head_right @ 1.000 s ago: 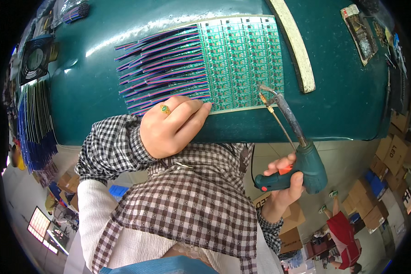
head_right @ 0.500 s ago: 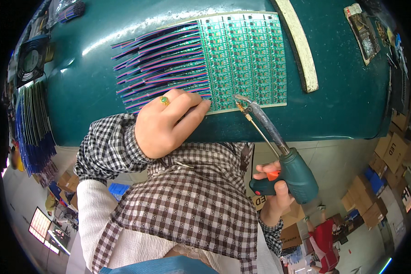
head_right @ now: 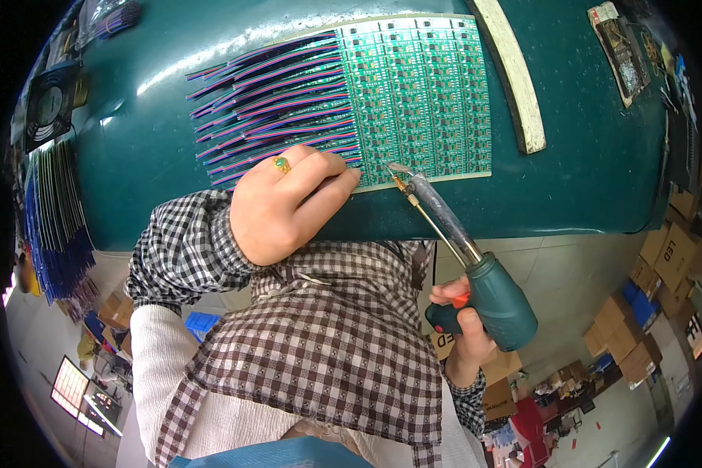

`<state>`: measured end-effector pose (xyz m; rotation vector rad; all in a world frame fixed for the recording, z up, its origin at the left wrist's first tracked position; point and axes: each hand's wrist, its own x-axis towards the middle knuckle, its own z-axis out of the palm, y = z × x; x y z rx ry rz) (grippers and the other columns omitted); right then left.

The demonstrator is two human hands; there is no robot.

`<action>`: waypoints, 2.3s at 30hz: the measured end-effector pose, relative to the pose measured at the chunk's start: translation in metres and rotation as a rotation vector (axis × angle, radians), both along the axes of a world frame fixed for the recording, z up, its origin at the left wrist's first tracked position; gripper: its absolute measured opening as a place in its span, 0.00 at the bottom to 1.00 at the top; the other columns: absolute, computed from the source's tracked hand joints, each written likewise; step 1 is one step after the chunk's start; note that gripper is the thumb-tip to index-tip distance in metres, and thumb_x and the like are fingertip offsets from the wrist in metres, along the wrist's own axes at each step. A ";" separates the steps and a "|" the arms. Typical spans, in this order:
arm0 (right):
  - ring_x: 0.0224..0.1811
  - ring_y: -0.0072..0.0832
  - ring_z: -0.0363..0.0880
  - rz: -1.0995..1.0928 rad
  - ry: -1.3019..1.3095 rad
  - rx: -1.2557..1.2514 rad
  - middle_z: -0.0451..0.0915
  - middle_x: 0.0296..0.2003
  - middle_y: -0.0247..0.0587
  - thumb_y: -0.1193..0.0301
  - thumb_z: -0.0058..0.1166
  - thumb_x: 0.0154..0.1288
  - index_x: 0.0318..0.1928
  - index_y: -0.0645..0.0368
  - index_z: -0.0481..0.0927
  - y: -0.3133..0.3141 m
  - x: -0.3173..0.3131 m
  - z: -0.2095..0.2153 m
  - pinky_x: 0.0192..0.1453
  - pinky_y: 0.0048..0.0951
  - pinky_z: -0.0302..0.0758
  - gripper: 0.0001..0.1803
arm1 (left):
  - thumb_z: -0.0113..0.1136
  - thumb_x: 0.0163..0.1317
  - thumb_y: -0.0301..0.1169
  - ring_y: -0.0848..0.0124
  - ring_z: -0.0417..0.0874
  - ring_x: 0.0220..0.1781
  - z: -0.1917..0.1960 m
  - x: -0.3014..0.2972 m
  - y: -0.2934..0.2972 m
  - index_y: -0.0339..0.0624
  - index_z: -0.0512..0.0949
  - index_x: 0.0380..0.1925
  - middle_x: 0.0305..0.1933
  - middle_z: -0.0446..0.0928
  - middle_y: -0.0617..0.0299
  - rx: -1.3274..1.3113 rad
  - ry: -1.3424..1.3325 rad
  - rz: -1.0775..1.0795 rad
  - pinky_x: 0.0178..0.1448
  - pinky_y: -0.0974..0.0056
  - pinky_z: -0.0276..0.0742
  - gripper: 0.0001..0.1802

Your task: Assembling wires onto a circuit board using a soldering iron.

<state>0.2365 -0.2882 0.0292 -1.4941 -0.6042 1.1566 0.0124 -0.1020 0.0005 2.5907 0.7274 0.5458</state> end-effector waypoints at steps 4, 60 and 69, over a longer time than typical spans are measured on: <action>0.34 0.37 0.82 -0.013 -0.041 -0.051 0.78 0.34 0.50 0.59 0.58 0.64 0.51 0.75 0.70 -0.001 -0.006 0.001 0.37 0.36 0.86 0.29 | 0.60 0.44 0.25 0.66 0.78 0.35 0.000 0.000 0.001 0.35 0.81 0.37 0.37 0.75 0.59 -0.035 -0.016 0.010 0.34 0.66 0.77 0.16; 0.33 0.35 0.79 0.043 -0.119 -0.075 0.78 0.30 0.46 0.61 0.61 0.60 0.53 0.75 0.71 0.003 -0.014 0.000 0.41 0.41 0.82 0.30 | 0.62 0.42 0.23 0.66 0.77 0.32 -0.001 0.003 0.007 0.36 0.82 0.34 0.35 0.76 0.60 -0.083 -0.085 0.018 0.31 0.66 0.76 0.15; 0.32 0.34 0.79 0.041 -0.050 -0.088 0.77 0.30 0.44 0.64 0.63 0.60 0.54 0.76 0.69 0.003 -0.014 -0.001 0.43 0.41 0.81 0.30 | 0.61 0.42 0.24 0.66 0.77 0.31 -0.002 0.003 0.008 0.36 0.82 0.34 0.35 0.76 0.60 -0.082 -0.088 0.017 0.31 0.66 0.75 0.14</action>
